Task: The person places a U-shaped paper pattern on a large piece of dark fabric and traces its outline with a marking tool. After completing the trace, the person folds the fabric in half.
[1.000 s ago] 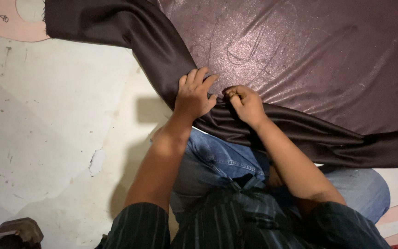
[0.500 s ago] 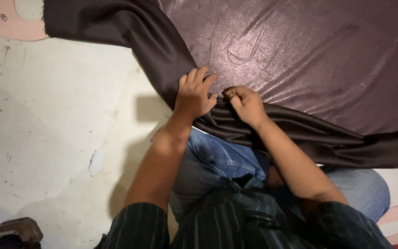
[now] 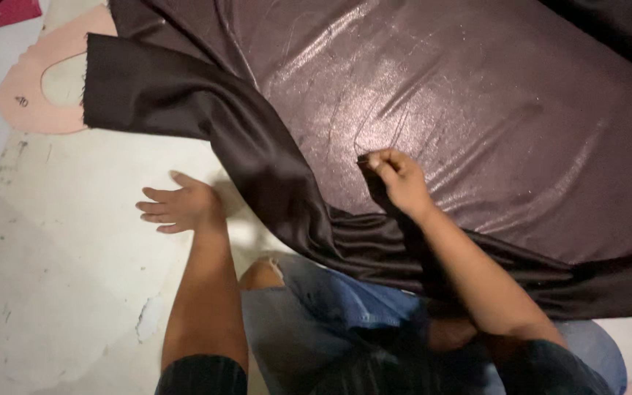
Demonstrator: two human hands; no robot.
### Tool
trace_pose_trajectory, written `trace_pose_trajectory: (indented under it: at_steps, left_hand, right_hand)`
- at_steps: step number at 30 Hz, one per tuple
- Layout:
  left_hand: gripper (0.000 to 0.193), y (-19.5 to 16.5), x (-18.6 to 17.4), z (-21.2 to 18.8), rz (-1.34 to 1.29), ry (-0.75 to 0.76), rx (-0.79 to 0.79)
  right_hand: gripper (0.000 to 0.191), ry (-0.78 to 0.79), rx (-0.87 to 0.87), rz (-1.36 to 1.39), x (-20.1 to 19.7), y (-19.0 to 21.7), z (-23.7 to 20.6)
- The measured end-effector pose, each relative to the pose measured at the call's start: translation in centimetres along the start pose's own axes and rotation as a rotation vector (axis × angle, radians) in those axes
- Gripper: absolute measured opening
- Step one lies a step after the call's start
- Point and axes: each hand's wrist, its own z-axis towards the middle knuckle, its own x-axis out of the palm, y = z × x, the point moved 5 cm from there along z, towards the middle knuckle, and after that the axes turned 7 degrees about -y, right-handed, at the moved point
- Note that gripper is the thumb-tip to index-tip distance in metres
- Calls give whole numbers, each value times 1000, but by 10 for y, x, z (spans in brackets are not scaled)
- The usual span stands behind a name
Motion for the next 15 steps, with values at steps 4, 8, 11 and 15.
trace_pose_trajectory:
  at_steps: [4, 8, 11, 15]
  left_hand:
    - [97, -10, 13, -11, 56, 183, 45]
    - [96, -14, -1, -20, -12, 179, -53]
    - [99, -6, -10, -22, -50, 318, 37]
    - [99, -2, -14, -21, -4, 330, 11]
  right_hand:
    - [26, 11, 58, -8, 5, 40, 72]
    - [23, 204, -59, 630, 33, 90, 159]
    - [23, 63, 21, 769, 36, 101, 213]
    - [20, -122, -226, 544, 20, 121, 259]
